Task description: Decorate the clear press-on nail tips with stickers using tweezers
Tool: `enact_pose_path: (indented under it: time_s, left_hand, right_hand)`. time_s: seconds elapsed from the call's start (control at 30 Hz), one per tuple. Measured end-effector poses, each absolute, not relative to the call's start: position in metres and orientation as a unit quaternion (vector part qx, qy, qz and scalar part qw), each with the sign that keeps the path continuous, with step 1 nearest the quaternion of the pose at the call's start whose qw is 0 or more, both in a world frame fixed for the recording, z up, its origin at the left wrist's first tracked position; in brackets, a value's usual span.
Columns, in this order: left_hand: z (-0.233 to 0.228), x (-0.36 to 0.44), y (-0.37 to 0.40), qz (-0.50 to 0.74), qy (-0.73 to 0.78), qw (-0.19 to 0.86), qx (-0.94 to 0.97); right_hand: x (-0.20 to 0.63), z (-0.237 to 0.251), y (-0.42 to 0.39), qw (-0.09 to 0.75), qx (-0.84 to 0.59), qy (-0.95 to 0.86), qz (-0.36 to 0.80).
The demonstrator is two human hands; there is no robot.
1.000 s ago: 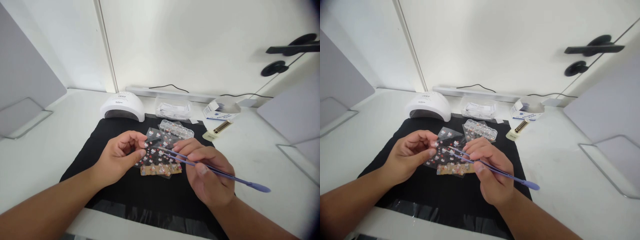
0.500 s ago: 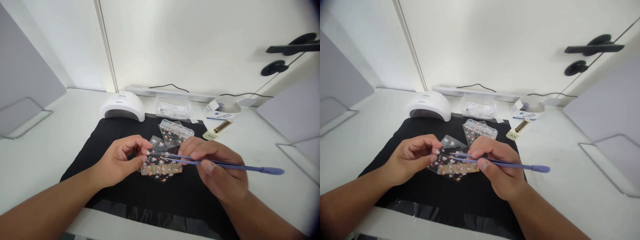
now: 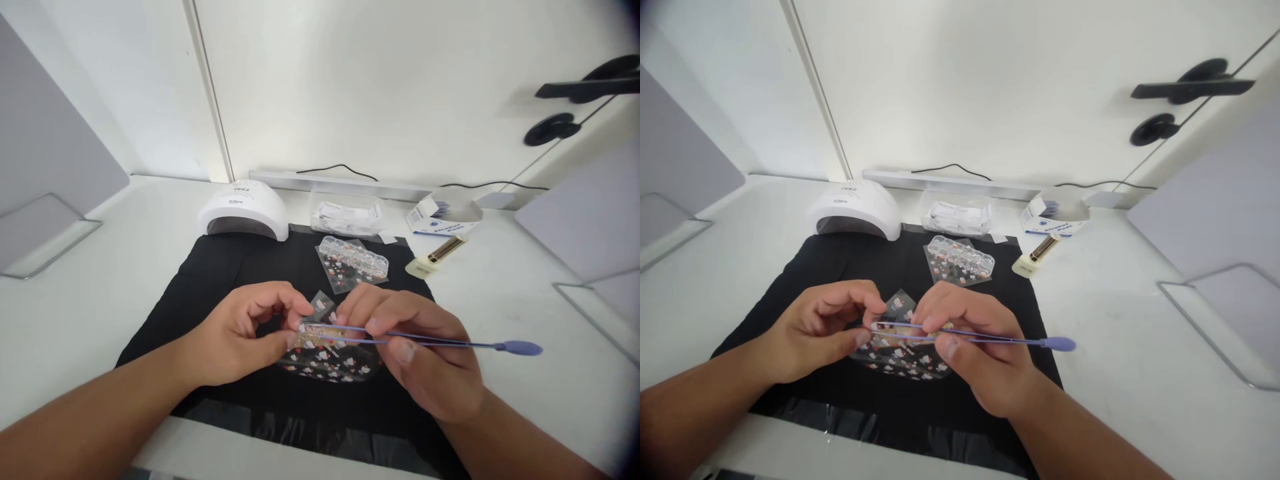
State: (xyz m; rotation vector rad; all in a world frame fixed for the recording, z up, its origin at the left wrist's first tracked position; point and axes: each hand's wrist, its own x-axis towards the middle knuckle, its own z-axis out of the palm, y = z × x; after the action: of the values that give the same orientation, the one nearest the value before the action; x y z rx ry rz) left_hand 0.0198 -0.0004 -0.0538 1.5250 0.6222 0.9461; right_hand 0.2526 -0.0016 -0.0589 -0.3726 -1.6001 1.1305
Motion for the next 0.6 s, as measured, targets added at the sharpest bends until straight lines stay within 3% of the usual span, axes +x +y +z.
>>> enact_pose_path:
  time_s: [0.6]
  left_hand:
    - [-0.0507,0.0263,-0.0101,0.438,0.318,0.526,0.656]
  right_hand:
    - [0.2525,-0.0603,-0.0078,0.587,-0.150,-0.677,0.419]
